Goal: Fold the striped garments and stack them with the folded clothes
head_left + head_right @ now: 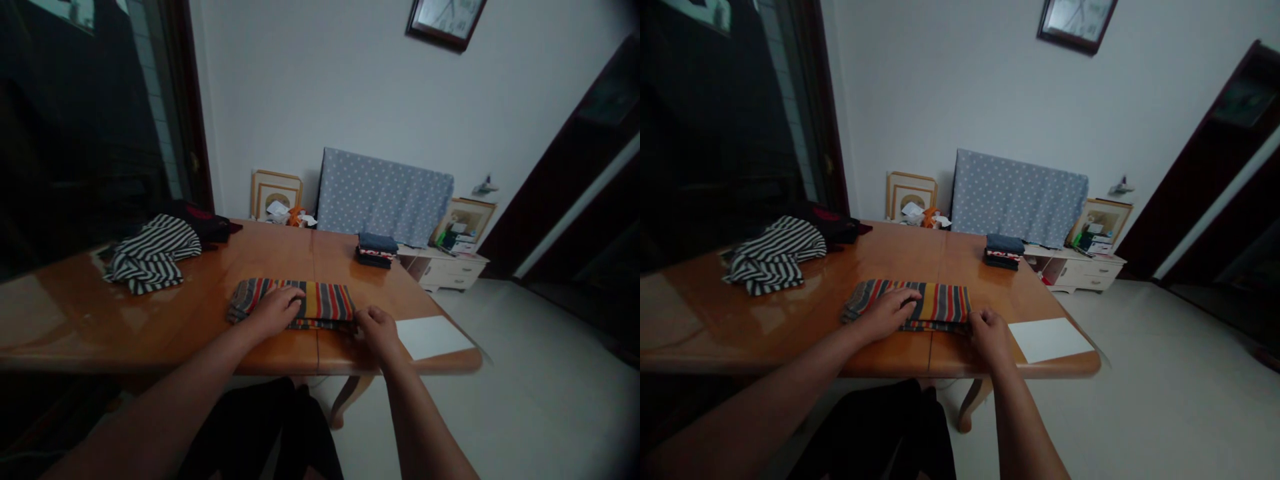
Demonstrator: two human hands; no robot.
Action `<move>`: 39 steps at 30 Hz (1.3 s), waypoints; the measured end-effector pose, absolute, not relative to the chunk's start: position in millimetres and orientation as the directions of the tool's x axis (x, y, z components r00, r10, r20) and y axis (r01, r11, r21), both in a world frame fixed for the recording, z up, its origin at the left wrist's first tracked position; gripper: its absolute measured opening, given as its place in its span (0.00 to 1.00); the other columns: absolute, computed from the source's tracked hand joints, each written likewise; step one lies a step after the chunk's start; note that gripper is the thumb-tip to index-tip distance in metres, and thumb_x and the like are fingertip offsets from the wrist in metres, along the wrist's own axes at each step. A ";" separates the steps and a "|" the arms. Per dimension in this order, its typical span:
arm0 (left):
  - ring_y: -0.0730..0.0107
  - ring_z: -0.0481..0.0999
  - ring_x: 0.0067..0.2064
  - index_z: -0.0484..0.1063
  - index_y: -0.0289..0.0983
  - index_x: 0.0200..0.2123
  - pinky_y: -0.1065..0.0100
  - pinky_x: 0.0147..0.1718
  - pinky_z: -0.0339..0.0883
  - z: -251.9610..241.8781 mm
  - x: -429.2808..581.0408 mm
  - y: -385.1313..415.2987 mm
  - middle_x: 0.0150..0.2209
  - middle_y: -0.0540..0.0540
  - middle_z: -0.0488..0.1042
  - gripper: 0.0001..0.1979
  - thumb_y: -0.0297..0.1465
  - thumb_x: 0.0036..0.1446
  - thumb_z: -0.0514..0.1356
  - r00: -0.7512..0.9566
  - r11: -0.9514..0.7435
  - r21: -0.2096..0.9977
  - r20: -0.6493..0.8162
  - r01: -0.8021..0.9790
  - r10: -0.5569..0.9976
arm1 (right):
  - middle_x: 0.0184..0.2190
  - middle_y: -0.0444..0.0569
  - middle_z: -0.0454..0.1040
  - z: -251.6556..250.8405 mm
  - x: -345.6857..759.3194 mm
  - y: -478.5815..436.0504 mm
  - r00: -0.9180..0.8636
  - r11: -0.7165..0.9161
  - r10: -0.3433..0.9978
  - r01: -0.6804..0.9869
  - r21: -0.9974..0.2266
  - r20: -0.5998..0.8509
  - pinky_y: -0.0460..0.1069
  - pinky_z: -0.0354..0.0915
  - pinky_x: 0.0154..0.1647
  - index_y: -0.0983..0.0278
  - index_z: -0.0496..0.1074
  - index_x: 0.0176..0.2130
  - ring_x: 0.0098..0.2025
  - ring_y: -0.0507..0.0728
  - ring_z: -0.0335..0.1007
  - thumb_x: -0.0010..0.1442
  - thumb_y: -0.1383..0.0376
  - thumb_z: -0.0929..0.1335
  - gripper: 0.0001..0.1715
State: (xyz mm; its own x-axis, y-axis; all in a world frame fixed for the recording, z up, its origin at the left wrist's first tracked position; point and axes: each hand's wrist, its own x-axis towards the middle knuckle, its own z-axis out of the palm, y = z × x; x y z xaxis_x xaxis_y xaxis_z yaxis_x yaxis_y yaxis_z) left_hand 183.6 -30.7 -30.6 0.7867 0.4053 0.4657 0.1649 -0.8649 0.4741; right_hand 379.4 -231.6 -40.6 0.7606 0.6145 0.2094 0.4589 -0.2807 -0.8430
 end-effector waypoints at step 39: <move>0.63 0.72 0.44 0.76 0.40 0.33 0.62 0.47 0.63 -33.2 121.4 -29.3 0.38 0.46 0.75 0.09 0.36 0.62 0.58 0.826 -0.903 0.398 0.448 0.159 0.343 | 0.67 0.60 0.61 -22.4 341.6 -142.2 0.317 -0.267 0.894 0.944 -0.192 0.316 0.59 0.47 0.68 0.68 0.63 0.65 0.71 0.66 0.49 0.70 0.51 0.57 0.34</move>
State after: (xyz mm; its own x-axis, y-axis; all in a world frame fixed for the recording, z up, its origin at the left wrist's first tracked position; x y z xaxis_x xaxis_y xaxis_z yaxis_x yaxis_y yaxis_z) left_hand 121.4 -29.3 -33.2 0.8259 0.3427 0.4477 0.1588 -0.9033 0.3984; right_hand 341.6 -142.2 -22.4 0.3168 0.8943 0.3161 0.9445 -0.2668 -0.1916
